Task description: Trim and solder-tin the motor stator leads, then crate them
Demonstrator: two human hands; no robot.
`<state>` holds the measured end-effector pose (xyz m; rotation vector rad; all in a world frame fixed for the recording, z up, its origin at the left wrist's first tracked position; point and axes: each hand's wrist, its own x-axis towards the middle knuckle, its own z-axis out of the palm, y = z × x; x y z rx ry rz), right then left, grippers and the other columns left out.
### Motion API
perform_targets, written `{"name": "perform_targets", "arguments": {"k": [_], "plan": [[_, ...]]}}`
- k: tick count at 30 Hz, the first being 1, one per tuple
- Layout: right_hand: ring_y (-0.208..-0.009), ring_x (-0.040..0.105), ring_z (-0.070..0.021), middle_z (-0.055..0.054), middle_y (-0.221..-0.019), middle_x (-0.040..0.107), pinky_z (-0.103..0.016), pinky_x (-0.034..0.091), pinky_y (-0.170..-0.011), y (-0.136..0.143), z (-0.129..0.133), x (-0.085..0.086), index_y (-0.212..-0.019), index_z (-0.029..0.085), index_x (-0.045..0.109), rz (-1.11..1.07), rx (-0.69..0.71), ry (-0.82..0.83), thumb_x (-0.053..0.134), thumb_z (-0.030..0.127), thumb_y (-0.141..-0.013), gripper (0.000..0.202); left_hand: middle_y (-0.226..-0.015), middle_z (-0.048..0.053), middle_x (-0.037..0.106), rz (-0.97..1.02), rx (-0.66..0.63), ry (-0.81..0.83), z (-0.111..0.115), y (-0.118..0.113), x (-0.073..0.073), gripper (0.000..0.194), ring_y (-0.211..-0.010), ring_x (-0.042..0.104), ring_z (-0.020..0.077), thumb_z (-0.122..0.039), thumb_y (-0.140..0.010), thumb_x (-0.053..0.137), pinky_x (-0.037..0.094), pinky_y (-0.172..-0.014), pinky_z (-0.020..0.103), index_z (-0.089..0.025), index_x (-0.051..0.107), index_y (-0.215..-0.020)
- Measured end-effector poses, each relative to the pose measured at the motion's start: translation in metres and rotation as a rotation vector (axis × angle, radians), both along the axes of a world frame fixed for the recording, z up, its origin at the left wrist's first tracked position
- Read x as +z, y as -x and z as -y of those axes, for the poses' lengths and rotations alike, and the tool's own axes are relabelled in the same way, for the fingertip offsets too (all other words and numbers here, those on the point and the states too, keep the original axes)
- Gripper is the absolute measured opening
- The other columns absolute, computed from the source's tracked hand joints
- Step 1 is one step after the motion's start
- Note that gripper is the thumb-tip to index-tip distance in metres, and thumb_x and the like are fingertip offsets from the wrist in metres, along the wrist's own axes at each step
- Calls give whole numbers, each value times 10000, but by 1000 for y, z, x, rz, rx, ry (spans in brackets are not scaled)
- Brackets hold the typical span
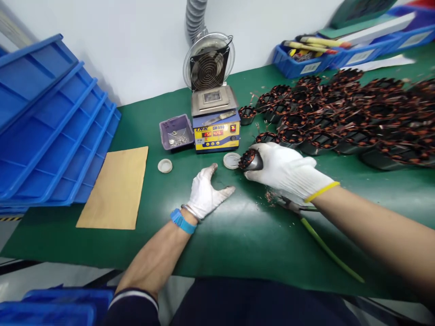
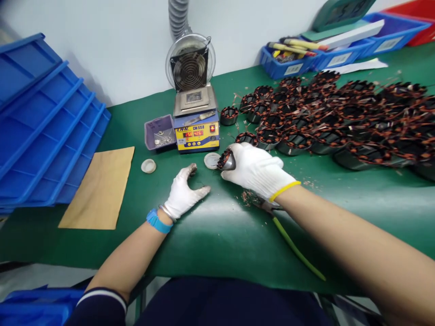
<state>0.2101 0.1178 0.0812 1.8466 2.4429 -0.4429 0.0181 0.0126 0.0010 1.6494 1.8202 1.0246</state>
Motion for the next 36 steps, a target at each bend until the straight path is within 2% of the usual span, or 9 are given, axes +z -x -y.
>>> {"name": "perform_targets", "arguments": {"k": [5,8,11,13,20,28,31,34,36], "plan": [[-1108,725,-461,-161,-1235,753,-565,593,-866,-1,-6,9,-1283,253,713,25,-11,29,765,534,-761,596,-1395,163,735,-16,3,1,-1,0,1,703,-1316,708,348,-384,-787,896,564,-1176,519,-164,634,-1401],[-1124,719,-469,-190,-1331,717,-558,592,-891,-5,-1,11,-1418,232,667,-62,-75,-70,771,521,-772,715,-1392,182,738,-15,-7,-1,0,0,3,700,-1323,706,353,-379,-791,892,563,-1178,510,-137,636,-1397],[-1158,709,-458,-212,-1456,640,-526,594,-914,-7,4,3,-1509,220,609,-183,-90,-254,784,528,-784,806,-1399,169,742,-29,-11,1,-1,-1,3,684,-1323,709,349,-373,-787,894,565,-1176,513,-152,643,-1383],[-1117,720,-444,-211,-1455,632,-503,592,-871,-7,5,-5,-1500,229,616,-194,-79,-321,790,525,-790,788,-1399,155,746,-44,-3,-5,-1,-1,2,671,-1320,712,343,-365,-787,892,568,-1174,517,-166,644,-1378],[-986,727,-363,-196,-1375,667,-378,526,-703,-4,3,-26,-1443,191,656,-113,12,-414,779,493,-812,711,-1361,150,757,-63,4,-39,-1,-1,-2,651,-1288,729,325,-344,-793,880,586,-1158,488,-158,651,-1373],[-1008,728,-357,-182,-1370,670,-374,525,-697,-3,9,-32,-1460,207,640,-36,77,-452,759,436,-845,667,-1353,151,761,-84,3,-47,-1,0,-2,626,-1292,727,335,-346,-783,879,569,-1170,522,-173,660,-1344],[-981,742,-354,-183,-1378,656,-389,546,-705,-5,10,-36,-1469,212,631,-83,49,-460,757,443,-841,681,-1361,133,759,-89,3,-36,-1,0,-2,616,-1302,722,333,-347,-787,876,564,-1176,526,-195,660,-1343],[-934,748,-358,-207,-1416,624,-429,571,-721,-12,12,-31,-1487,202,616,-175,-19,-470,777,456,-821,731,-1362,131,759,-92,5,-40,-1,0,-3,624,-1308,719,335,-341,-781,880,560,-1180,530,-197,660,-1347],[-972,737,-384,-218,-1447,609,-460,578,-738,-17,12,-20,-1497,205,613,-200,-15,-514,781,451,-823,736,-1360,133,760,-92,4,-43,-1,0,-4,625,-1309,718,335,-337,-778,882,557,-1185,529,-193,663,-1345]]}}
